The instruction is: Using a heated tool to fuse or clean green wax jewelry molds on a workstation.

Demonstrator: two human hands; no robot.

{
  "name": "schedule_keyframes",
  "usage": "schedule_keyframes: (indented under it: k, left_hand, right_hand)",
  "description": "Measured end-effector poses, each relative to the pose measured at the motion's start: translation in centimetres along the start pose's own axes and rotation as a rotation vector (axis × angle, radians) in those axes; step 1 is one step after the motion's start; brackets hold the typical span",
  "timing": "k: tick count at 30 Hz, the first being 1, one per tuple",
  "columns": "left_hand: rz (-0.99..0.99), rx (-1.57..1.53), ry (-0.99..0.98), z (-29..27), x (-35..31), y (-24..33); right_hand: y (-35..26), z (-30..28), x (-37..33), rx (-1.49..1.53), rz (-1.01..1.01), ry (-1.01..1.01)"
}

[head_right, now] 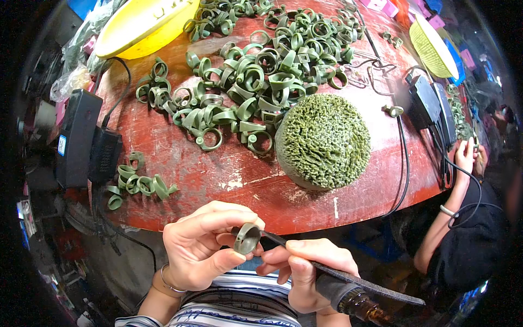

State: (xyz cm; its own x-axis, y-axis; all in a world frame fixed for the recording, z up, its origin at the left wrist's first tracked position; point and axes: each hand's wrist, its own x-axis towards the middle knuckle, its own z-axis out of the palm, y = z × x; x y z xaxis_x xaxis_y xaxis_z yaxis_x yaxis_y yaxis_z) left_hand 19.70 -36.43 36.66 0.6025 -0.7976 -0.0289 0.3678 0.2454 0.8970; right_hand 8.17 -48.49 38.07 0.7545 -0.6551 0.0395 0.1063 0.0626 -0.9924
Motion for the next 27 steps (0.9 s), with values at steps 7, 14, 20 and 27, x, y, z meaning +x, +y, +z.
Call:
schedule_keyframes:
  k: [7, 14, 20, 27]
  left_hand:
    - [-0.022, -0.038, -0.002, 0.1, 0.1, -0.2]
    - [-0.023, -0.057, -0.009, 0.4, 0.3, -0.3]
    - [-0.138, -0.143, 0.024, 0.5, 0.4, -0.3]
    - [-0.049, -0.08, -0.04, 0.0, 0.8, -0.6]
  right_hand:
    - [-0.5, -0.8, -0.3, 0.029, 0.05, -0.027]
    - [-0.7, -0.7, -0.5, -0.031, 0.075, 0.098]
    - [-0.8, -0.7, -0.2, -0.093, 0.072, 0.057]
    - [-1.2, -1.7, 0.1, -0.218, 0.027, 0.27]
